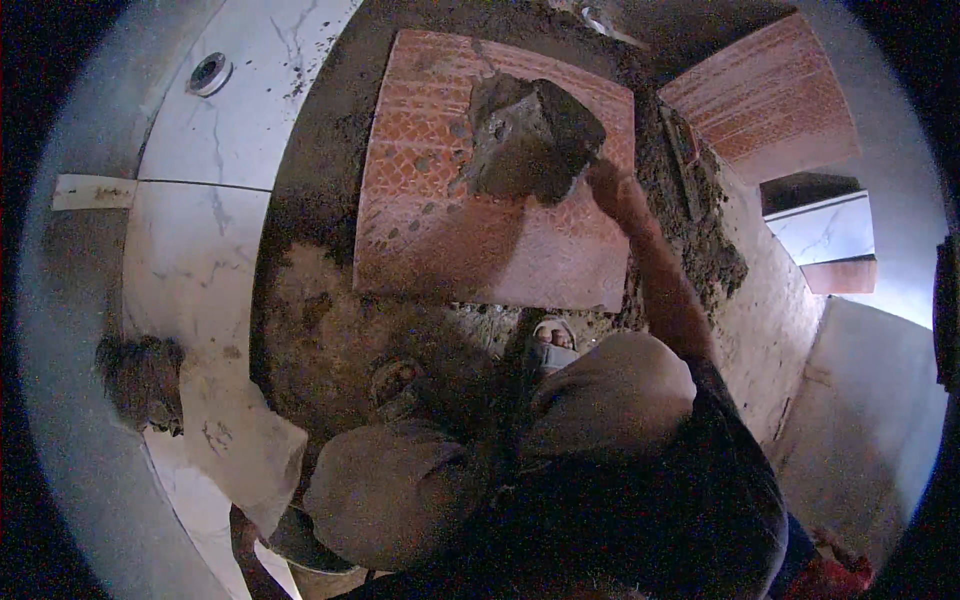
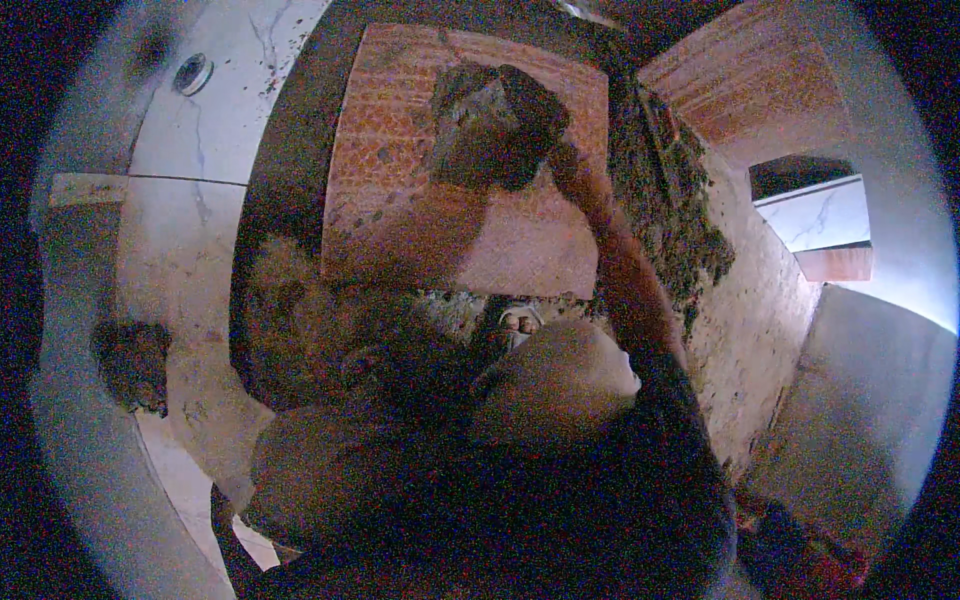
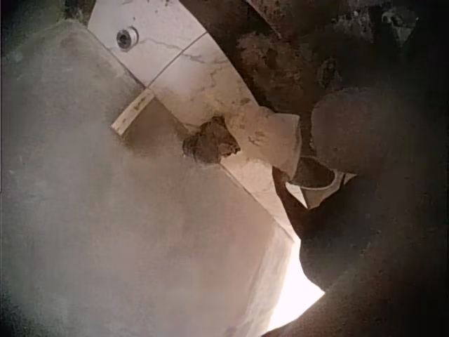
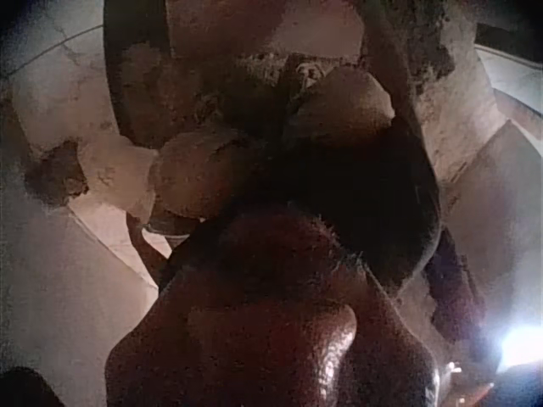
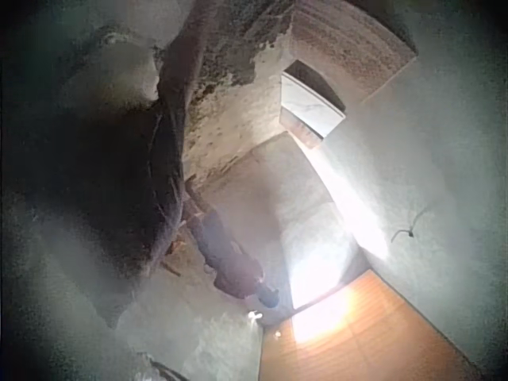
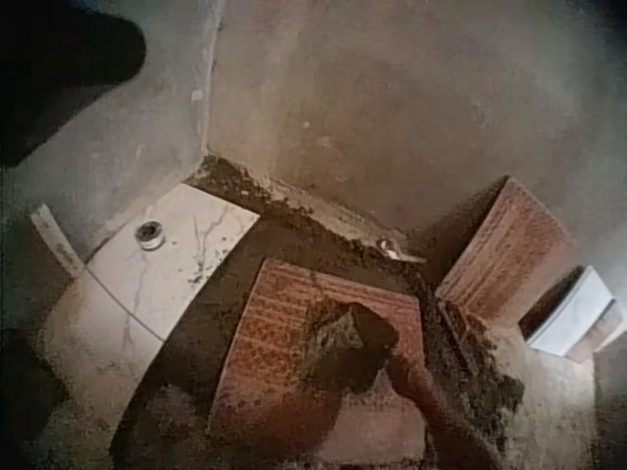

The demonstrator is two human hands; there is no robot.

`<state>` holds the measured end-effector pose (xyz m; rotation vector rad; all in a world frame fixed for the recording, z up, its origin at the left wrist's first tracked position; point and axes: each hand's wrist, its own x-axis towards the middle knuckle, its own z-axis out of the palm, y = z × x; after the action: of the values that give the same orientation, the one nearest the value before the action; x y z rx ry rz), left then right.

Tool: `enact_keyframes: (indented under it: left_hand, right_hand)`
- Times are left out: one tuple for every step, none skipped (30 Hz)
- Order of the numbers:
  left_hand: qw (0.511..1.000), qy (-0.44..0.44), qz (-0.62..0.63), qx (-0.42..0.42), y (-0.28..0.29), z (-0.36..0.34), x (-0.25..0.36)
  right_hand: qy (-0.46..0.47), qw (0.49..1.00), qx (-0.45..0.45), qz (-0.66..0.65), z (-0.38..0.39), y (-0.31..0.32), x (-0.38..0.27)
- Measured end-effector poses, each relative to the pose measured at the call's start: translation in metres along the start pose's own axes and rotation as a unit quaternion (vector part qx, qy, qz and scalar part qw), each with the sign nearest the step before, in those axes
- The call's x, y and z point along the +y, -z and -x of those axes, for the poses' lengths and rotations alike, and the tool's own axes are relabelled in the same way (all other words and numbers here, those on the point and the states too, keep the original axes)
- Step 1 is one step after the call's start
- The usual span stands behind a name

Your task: The recorder is applying mortar to the back of a tile and laying it on the floor.

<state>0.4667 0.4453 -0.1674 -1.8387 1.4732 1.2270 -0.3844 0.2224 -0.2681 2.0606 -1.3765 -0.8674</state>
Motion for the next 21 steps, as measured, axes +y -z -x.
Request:
enact_keyframes:
  left_hand:
    - [1.0, -0.001, 0.004, 0.004, 0.002, 0.0, -0.002]
    - [1.0, 0.001, 0.006, 0.007, 0.004, 0.0, -0.003]
    - [1.0, 0.001, 0.009, 0.012, 0.008, 0.0, -0.005]
    - [1.0, 0.001, 0.012, 0.017, 0.011, 0.0, -0.007]
    - [1.0, 0.0, 0.017, 0.024, 0.015, 0.001, -0.009]
    - [0.999, 0.001, 0.022, 0.032, 0.02, 0.001, -0.01]
    - [0.999, -0.002, 0.026, 0.041, 0.025, 0.002, -0.011]
    - [0.998, -0.002, 0.031, 0.053, 0.031, 0.002, -0.012]
    - [0.997, -0.005, 0.036, 0.063, 0.038, 0.003, -0.011]
    - [0.993, -0.01, 0.025, 0.115, 0.045, 0.004, -0.01]
    - [0.995, -0.016, 0.054, 0.083, 0.054, 0.004, -0.007]
    - [0.993, -0.024, 0.072, 0.089, 0.063, 0.005, -0.004]
    - [0.99, 0.0, 0.131, 0.054, 0.072, 0.005, 0.001]
    - [0.994, 0.022, 0.085, 0.062, 0.081, 0.005, 0.008]
    - [0.995, 0.036, 0.061, 0.07, 0.092, 0.002, 0.015]
    - [0.995, 0.03, 0.056, 0.075, 0.101, -0.002, 0.023]
    - [0.995, 0.011, 0.059, 0.085, 0.112, -0.006, 0.032]
    - [0.994, -0.007, 0.06, 0.092, 0.121, -0.014, 0.041]
    - [0.993, -0.027, 0.063, 0.099, 0.131, -0.022, 0.051]
    - [0.991, -0.046, 0.067, 0.106, 0.14, -0.032, 0.06]
    - [0.989, -0.067, 0.069, 0.11, 0.15, -0.043, 0.069]
  right_hand:
    - [0.001, 0.991, -0.076, -0.113, -0.007, -0.005, 0.011]
    - [-0.026, 0.958, 0.006, -0.285, -0.009, -0.008, 0.022]
    - [-0.023, 0.921, 0.078, -0.381, -0.011, -0.011, 0.033]
    - [0.071, 0.933, 0.234, -0.263, -0.016, -0.013, 0.042]
    - [0.127, 0.914, 0.342, -0.178, -0.023, -0.015, 0.048]
    - [0.164, 0.897, 0.386, -0.138, -0.028, -0.017, 0.054]
    - [0.032, 0.873, 0.102, -0.476, -0.035, -0.02, 0.058]
    - [-0.032, 0.761, -0.088, -0.642, -0.036, -0.023, 0.063]
    - [-0.109, 0.663, -0.199, -0.713, -0.037, -0.029, 0.066]
    - [-0.122, 0.602, -0.236, -0.753, -0.033, -0.036, 0.069]
    - [-0.136, 0.535, -0.271, -0.788, -0.025, -0.044, 0.073]
    - [-0.14, 0.536, -0.272, -0.787, -0.013, -0.054, 0.074]
    - [-0.093, 0.587, -0.233, -0.77, 0.001, -0.064, 0.075]
    - [-0.044, 0.634, -0.196, -0.747, 0.017, -0.074, 0.074]
    - [0.004, 0.675, -0.158, -0.721, 0.033, -0.083, 0.07]
    - [0.003, 0.684, -0.135, -0.717, 0.05, -0.09, 0.066]
    - [-0.019, 0.678, -0.108, -0.727, 0.063, -0.095, 0.057]
    - [-0.044, 0.666, -0.078, -0.74, 0.074, -0.098, 0.049]
    - [-0.073, 0.644, -0.054, -0.759, 0.08, -0.099, 0.04]
    - [-0.095, 0.618, -0.048, -0.779, 0.082, -0.099, 0.035]
    - [-0.118, 0.584, -0.049, -0.802, 0.08, -0.097, 0.029]
